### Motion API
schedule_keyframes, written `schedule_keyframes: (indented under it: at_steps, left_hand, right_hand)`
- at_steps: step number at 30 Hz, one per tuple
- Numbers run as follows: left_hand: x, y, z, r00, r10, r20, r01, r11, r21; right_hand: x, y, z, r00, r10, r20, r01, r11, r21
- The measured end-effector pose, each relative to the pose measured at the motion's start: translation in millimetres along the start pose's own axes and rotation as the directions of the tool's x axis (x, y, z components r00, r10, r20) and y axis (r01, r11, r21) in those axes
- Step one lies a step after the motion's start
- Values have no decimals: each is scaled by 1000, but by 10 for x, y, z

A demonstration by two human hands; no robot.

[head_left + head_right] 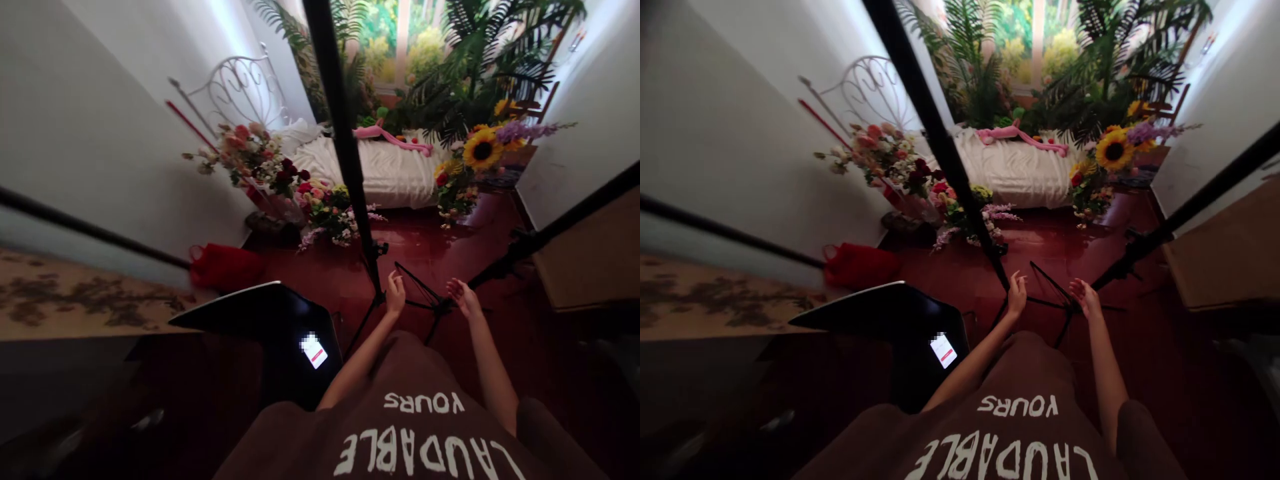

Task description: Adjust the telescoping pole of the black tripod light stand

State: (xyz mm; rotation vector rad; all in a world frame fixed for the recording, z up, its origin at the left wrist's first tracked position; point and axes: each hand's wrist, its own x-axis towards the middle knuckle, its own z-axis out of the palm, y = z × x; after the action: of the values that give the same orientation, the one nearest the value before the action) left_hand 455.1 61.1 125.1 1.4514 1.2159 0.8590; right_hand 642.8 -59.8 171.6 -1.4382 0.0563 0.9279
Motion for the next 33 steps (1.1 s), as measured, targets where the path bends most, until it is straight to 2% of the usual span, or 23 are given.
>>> schedule_keyframes:
  at_steps: [2, 4, 6, 8, 12, 14, 17, 19, 26, 29, 33]
  left_hand:
    - [41, 160, 191, 983, 41, 179, -43, 999, 9]
    - [94, 394, 414, 938, 134, 318, -141, 990, 0]
    - [127, 645, 669, 860, 248, 446, -258, 965, -39]
    - [129, 873, 953, 760, 350, 548, -350, 930, -110]
    - [61, 1231, 1560, 570, 541, 618, -489, 828, -273]
    - [16, 1368, 1836, 514, 599, 613, -541, 782, -310]
    - [-25, 1499, 2126, 499, 594, 631, -575, 772, -271]
    - [-32, 1524, 2213, 502, 566, 654, -582, 780, -229]
    - [-42, 1455, 2224, 547, 550, 631, -579, 793, -189]
    - [-46, 1449, 2247, 553, 549, 627, -582, 793, -181]
    - [-40, 1442, 2285, 562, 558, 611, -609, 779, -151]
  right_hand:
    - [12, -172, -242, 981, -115, -156, 125, 990, 58]
    - [6, -355, -437, 932, -233, -278, 264, 962, 77]
    - [-15, -521, -584, 890, -314, -330, 358, 931, 77]
    - [-45, -655, -683, 872, -349, -344, 395, 916, 72]
    - [-99, -827, -798, 860, -362, -359, 401, 915, 41]
    - [-112, -881, -846, 869, -338, -360, 355, 935, -22]
    - [-113, -943, -911, 895, -312, -318, 287, 950, -124]
    - [-112, -980, -941, 905, -324, -277, 296, 945, -141]
    - [-153, -1061, -983, 926, -332, -178, 310, 940, -140]
    - [-173, -1068, -999, 892, -425, -154, 403, 902, -156]
    - [-148, -1074, -999, 809, -571, -143, 536, 815, -220]
